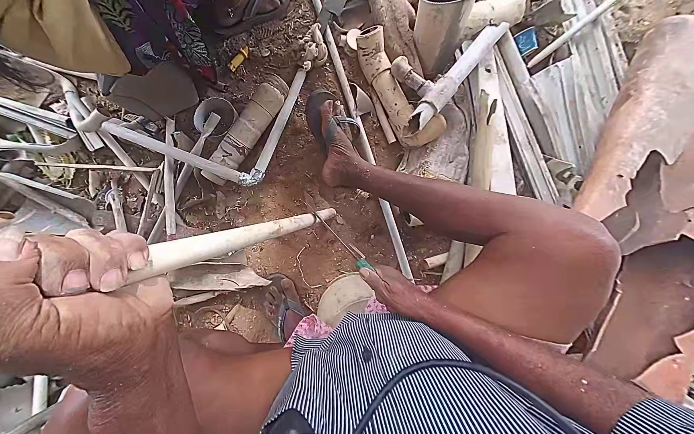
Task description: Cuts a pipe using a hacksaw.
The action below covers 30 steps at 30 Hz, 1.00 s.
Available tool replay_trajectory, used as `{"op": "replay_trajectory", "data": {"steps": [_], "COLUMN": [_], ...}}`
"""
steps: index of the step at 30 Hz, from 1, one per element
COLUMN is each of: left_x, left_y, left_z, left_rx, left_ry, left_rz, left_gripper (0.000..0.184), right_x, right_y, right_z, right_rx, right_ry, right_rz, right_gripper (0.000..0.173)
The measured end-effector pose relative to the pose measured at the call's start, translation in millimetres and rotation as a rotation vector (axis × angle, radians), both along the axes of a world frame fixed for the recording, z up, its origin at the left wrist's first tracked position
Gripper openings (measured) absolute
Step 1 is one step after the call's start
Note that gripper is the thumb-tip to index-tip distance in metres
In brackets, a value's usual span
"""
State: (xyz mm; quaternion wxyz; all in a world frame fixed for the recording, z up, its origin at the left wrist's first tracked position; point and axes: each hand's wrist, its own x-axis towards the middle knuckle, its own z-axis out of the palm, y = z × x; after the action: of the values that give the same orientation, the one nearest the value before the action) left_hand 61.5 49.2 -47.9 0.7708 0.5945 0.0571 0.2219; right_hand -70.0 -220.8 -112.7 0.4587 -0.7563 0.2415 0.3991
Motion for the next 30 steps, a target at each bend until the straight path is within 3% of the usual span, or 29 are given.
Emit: {"op": "replay_trajectory", "data": {"steps": [5, 10, 15, 17, 21, 24, 26, 30], "left_x": [-1.3, -5.6, -6.2, -2.6, -8.0, -9.1, -6.7, -14.3], "left_y": [0.3, -8.5, -32.7, -33.8, -32.7, -23.1, -28.3, -49.3], "left_z": [-1.7, 2.0, 13.2, 14.9, 14.4, 8.6, 10.7, 18.8], "left_rx": [-0.101, -0.085, -0.002, 0.045, 0.02, 0.012, -0.015, -0.018], "left_ry": [0.018, -0.038, -0.087, -0.084, -0.068, -0.035, -0.053, -0.146], "left_rz": [0.014, -0.017, -0.042, -0.041, -0.002, -0.005, -0.032, -0.162], "left_gripper": [0.04, 0.046, 0.035, 0.036, 0.035, 0.04, 0.041, 0.03], "right_x": [3.4, -5.3, 65.6, 71.3, 31.7, 3.1, 4.6, 49.0], "right_y": [4.0, -13.0, -3.7, -4.5, 3.0, -4.7, -7.2, -5.0], "right_z": [-1.5, -20.5, -62.9, -68.3, -28.9, 0.2, -15.2, -79.2], "right_rx": [-0.083, 0.002, -0.035, -0.041, -0.048, -0.045, -0.041, -0.158], "right_ry": [-0.066, 0.083, 0.03, 0.004, -0.032, -0.005, 0.032, 0.051], "right_rz": [0.076, 0.203, 0.227, 0.219, 0.038, 0.065, 0.107, 0.113], "right_gripper": [0.042, 0.051, 0.054, 0.054, 0.052, 0.046, 0.049, 0.049]}}
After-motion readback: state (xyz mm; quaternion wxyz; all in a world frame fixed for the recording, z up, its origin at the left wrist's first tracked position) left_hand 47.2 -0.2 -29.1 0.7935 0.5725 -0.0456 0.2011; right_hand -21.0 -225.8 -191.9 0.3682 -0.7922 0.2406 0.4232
